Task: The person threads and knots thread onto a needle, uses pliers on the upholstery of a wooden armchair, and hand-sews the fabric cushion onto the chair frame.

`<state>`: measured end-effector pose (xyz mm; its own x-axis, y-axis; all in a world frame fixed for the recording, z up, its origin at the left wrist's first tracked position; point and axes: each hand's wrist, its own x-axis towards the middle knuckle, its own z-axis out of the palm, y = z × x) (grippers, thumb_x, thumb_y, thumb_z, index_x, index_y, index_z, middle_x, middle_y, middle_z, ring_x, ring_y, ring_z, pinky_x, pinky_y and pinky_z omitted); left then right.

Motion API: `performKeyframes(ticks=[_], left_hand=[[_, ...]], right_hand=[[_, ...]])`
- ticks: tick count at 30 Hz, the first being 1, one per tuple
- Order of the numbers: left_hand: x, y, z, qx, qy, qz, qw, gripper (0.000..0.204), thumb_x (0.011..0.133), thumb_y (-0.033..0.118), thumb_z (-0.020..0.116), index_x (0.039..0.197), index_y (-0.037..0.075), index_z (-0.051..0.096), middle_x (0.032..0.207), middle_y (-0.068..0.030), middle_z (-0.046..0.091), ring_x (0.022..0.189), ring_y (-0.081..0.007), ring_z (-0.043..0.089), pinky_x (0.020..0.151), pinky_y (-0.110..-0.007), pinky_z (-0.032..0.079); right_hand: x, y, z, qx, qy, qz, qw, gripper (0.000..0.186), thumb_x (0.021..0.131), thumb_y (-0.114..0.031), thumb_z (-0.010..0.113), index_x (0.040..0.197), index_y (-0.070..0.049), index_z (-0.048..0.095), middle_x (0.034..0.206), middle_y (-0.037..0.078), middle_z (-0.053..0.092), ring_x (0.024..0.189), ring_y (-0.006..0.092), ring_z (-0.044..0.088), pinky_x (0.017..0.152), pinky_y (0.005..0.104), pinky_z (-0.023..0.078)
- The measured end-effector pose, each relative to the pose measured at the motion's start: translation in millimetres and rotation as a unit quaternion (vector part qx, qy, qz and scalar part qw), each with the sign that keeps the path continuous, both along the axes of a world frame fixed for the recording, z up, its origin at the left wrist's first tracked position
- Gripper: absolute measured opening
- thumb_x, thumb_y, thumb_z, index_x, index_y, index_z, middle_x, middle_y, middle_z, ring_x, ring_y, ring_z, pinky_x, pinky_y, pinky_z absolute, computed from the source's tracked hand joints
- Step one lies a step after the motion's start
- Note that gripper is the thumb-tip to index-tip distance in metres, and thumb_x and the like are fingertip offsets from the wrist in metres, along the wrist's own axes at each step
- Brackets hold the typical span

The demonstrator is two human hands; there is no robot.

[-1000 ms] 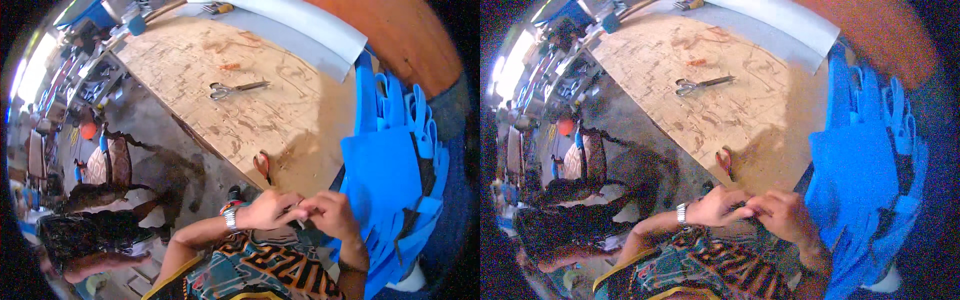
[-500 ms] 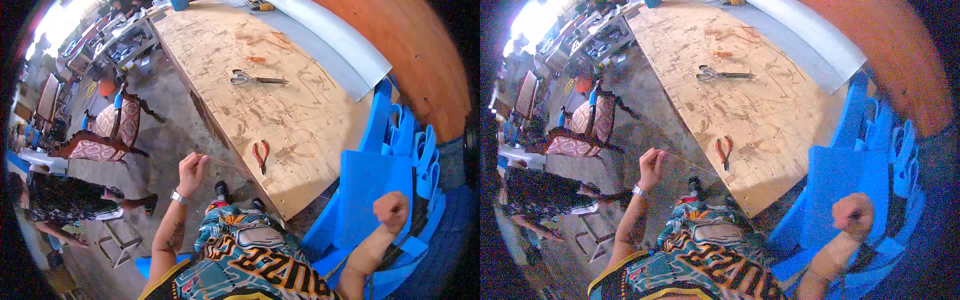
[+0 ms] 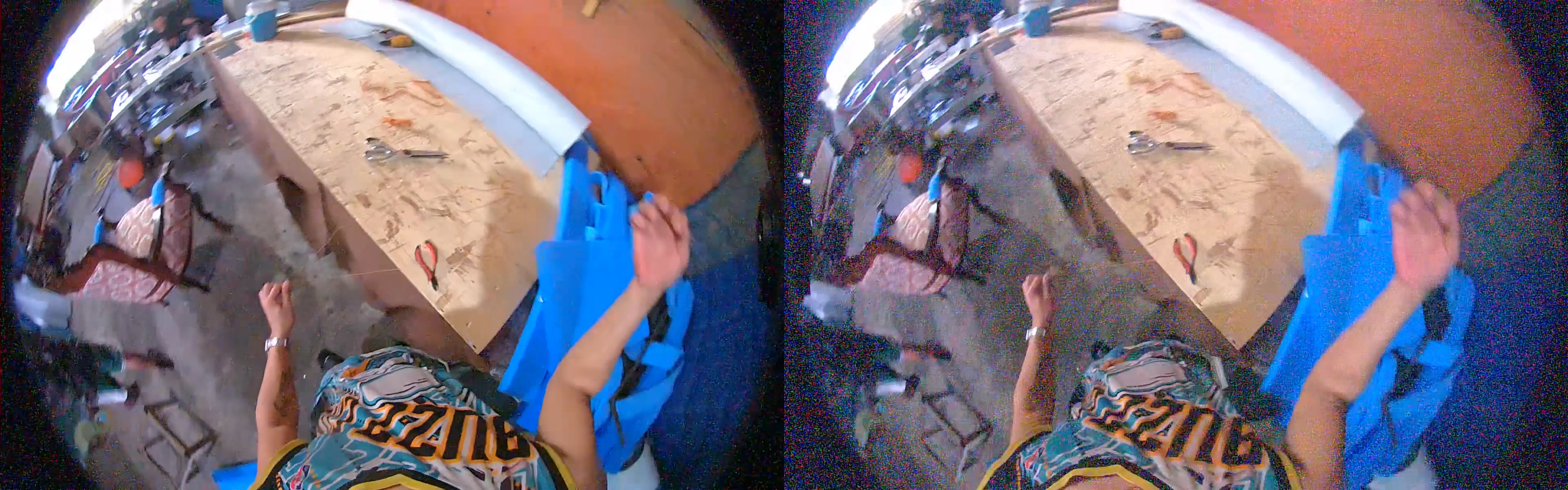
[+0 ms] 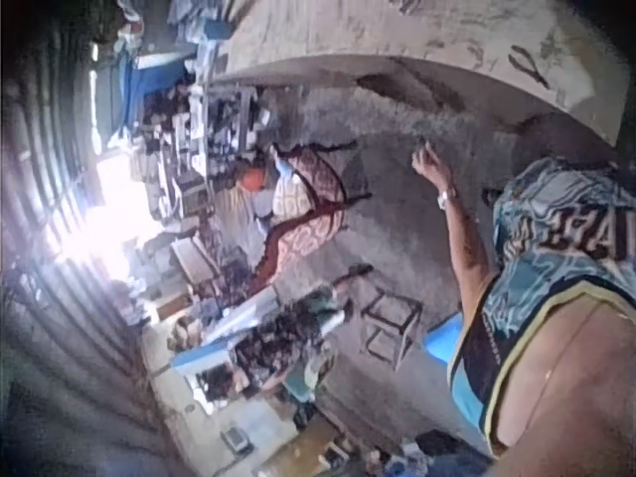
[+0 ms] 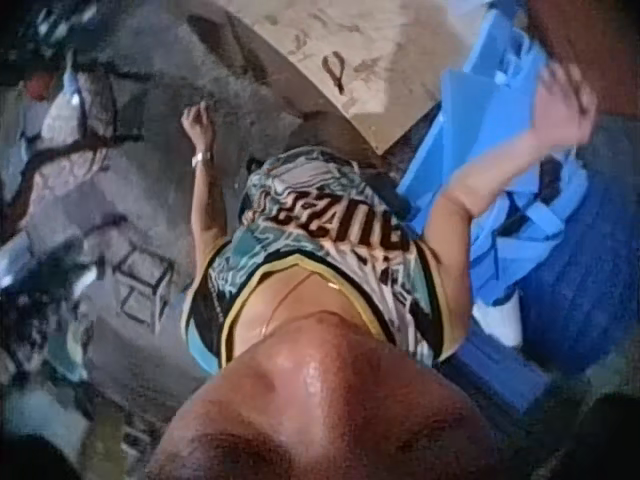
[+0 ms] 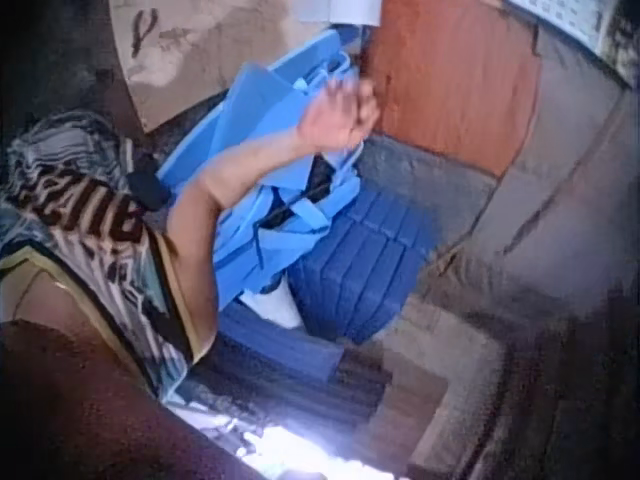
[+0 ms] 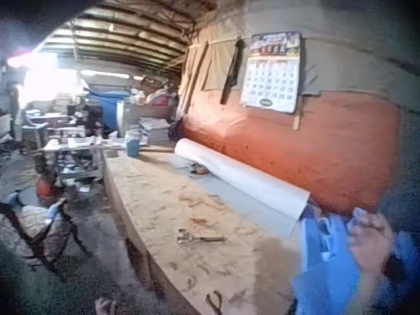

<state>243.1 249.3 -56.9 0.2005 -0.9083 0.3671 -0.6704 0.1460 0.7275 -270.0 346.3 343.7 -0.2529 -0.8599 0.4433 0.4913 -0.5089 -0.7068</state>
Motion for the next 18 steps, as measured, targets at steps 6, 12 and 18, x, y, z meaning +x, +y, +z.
performKeyframes(ticks=[6, 12, 18], left_hand=[[20, 0, -44, -0.008, -0.011, -0.009, 1.0, 0.019, 0.082, 0.022, 0.06, 0.073, 0.005, 0.061, 0.088, -0.0094, 0.052, 0.087, -0.0286, 0.046, 0.076, -0.041, 0.036], [17, -5, -74, 0.034, -0.025, -0.062, 0.997, 0.021, 0.081, 0.025, 0.06, 0.074, 0.005, 0.061, 0.095, -0.0097, 0.052, 0.093, -0.03, 0.044, 0.081, -0.04, 0.035], [7, -12, -98, 0.111, 0.007, -0.055, 0.992, 0.026, 0.08, 0.029, 0.061, 0.073, 0.004, 0.062, 0.098, -0.0106, 0.052, 0.095, -0.0309, 0.044, 0.083, -0.041, 0.036]], right_hand=[[45, -58, 34, -0.03, -0.041, 0.053, 0.997, 0.018, 0.084, -0.02, 0.051, 0.072, -0.007, 0.055, 0.084, 0.01, 0.058, 0.08, 0.0233, 0.054, 0.084, 0.0449, 0.038], [66, -99, 82, -0.007, 0.003, 0.233, 0.972, 0.019, 0.083, -0.019, 0.053, 0.067, -0.009, 0.053, 0.068, 0.004, 0.053, 0.064, 0.0164, 0.05, 0.074, 0.0377, 0.04], [53, -147, 119, -0.053, 0.029, 0.138, 0.989, 0.017, 0.088, -0.013, 0.047, 0.075, -0.003, 0.05, 0.072, 0.005, 0.048, 0.066, 0.0157, 0.044, 0.063, 0.0291, 0.039]])
